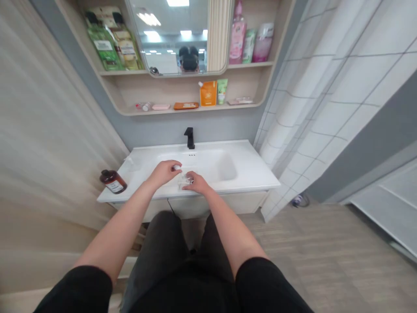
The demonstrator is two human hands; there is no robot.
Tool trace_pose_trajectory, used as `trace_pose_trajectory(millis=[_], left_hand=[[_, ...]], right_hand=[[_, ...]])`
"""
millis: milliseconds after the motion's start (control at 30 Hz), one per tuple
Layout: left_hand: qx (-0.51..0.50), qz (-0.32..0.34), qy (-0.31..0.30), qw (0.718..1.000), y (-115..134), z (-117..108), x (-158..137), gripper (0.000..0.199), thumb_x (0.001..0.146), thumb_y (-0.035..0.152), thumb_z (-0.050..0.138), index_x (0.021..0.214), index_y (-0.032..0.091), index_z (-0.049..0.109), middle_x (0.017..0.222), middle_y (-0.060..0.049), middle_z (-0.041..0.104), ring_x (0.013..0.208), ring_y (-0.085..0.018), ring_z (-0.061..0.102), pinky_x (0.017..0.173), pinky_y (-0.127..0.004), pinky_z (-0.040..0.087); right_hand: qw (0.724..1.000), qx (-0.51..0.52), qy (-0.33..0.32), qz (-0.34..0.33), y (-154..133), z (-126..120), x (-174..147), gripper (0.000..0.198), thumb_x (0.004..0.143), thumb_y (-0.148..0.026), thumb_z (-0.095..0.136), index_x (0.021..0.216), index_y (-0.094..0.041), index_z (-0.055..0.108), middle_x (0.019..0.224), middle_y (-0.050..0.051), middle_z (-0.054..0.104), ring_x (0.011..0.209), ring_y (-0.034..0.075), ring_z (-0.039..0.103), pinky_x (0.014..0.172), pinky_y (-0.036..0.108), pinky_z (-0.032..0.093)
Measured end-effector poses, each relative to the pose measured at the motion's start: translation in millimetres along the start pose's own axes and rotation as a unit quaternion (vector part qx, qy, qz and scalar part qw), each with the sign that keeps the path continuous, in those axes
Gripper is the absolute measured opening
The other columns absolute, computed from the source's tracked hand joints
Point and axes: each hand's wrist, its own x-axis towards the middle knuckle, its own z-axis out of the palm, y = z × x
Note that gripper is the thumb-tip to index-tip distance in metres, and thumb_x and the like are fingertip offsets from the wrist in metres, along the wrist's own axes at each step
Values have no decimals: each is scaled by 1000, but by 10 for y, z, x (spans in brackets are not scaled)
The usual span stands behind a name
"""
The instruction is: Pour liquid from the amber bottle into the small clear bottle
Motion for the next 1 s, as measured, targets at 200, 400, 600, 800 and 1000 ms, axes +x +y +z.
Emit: trace_pose_trajectory(millis=[200,400,600,800,1000], left_hand=[[-77,-73,63,992,-173,-133,-385,25,81,37,86,102,23,81,101,-5,82,79,-21,71,81,-34,56],[-132,-299,251,911,-969,-223,-1185,37,74,49,84,98,22,74,97,-4,78,82,-23,70,81,-36,56],[91,-346,233,904,-1517,-269,-1560,26,83,42,76,99,22,73,108,-10,78,101,-31,72,100,-44,57],[263,-304,176,899,-1631,-211,-1591,22,99,30,58,111,20,73,126,-17,70,105,-31,70,92,-42,56],[298,-265,130,908,-1675,-177,-1597,32,103,36,56,115,17,78,128,-19,68,113,-34,68,100,-44,56]], right_hand=[[1000,-3,2,-11,7,-13,-9,72,61,-43,102,123,-26,71,117,4,76,99,24,72,95,41,59],[1000,4,1,-15,82,-9,18,75,61,-44,103,127,-28,71,124,6,76,104,26,74,94,41,60],[1000,5,-3,-4,69,-6,26,74,60,-45,103,125,-27,71,123,6,77,105,26,74,92,40,60],[1000,3,2,4,-25,-25,-14,72,60,-45,103,122,-27,71,117,5,77,100,25,73,90,40,60],[1000,0,-1,12,-68,-34,-28,73,61,-46,102,124,-26,71,113,4,77,95,23,70,88,38,58]])
